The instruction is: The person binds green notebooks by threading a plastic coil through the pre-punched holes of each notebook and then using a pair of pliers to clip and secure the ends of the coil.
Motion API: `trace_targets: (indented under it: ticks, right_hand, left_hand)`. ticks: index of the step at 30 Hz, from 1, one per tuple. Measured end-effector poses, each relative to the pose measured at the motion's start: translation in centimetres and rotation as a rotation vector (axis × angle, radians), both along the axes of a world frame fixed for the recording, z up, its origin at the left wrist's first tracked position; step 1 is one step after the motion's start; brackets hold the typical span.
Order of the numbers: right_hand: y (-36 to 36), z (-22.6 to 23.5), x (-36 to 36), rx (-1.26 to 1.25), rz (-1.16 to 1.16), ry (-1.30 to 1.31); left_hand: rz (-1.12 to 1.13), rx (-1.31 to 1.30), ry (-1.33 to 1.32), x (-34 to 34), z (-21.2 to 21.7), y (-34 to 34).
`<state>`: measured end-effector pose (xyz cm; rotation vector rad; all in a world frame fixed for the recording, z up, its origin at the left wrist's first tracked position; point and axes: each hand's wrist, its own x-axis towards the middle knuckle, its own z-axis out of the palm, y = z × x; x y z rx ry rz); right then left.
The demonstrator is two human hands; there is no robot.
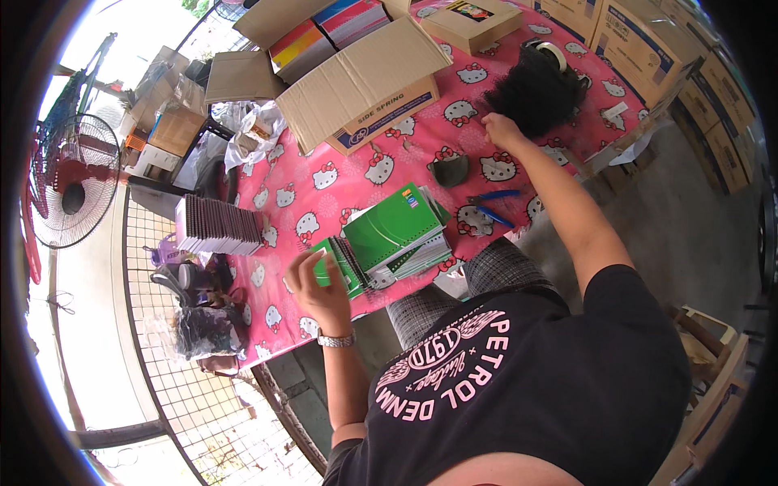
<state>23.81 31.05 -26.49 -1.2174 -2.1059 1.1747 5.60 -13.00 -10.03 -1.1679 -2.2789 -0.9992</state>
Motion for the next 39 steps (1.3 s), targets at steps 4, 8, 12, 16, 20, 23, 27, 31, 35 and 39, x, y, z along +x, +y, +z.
trace_targets:
  ticks: [4,8,12,16,20,23,27,31,35,39]
  right_hand:
    - [-1.0,6.2,0.2,-0.629,0.037,0.229]
    - [-7.0,13.4,0.9,-0.461,0.427,0.396]
    - [-13.7,18.5,1.5,0.047,0.697,0.493]
    - [-18.3,21.8,1.2,0.343,0.737,0.565]
    - [-19.1,21.6,-0.1,0.454,0.642,0.607]
    - [-19.4,21.5,-0.1,0.549,0.633,0.553]
    - [-19.6,21.9,0.3,0.356,0.734,0.472]
    - [-19.3,22.8,0.3,0.185,0.812,0.395]
    - [-20.0,23.0,0.3,0.100,0.760,0.356]
    - [-20.9,23.8,0.6,0.290,0.676,0.361]
  left_hand:
    - [-0.465,-0.277,0.186,5.5,4.9,4.7]
    - [-0.545,-0.514,0.209,5.5,5.1,5.0]
    - [-0.688,-0.394,-0.034,3.4,8.0,4.7]
    - [-0.510,-0.326,0.116,2.7,8.6,6.5]
    - [-0.401,-0.281,0.210,3.3,7.0,7.4]
    - [-0.343,-0.266,0.257,3.7,6.4,7.8]
    - [-0.340,-0.266,0.276,3.8,6.2,7.6]
    - [-0.362,-0.255,0.268,3.9,6.5,7.4]
    - [-0.367,-0.268,0.253,4.1,6.7,7.5]
    - [-0.384,-0.220,0.248,4.5,6.8,7.9]
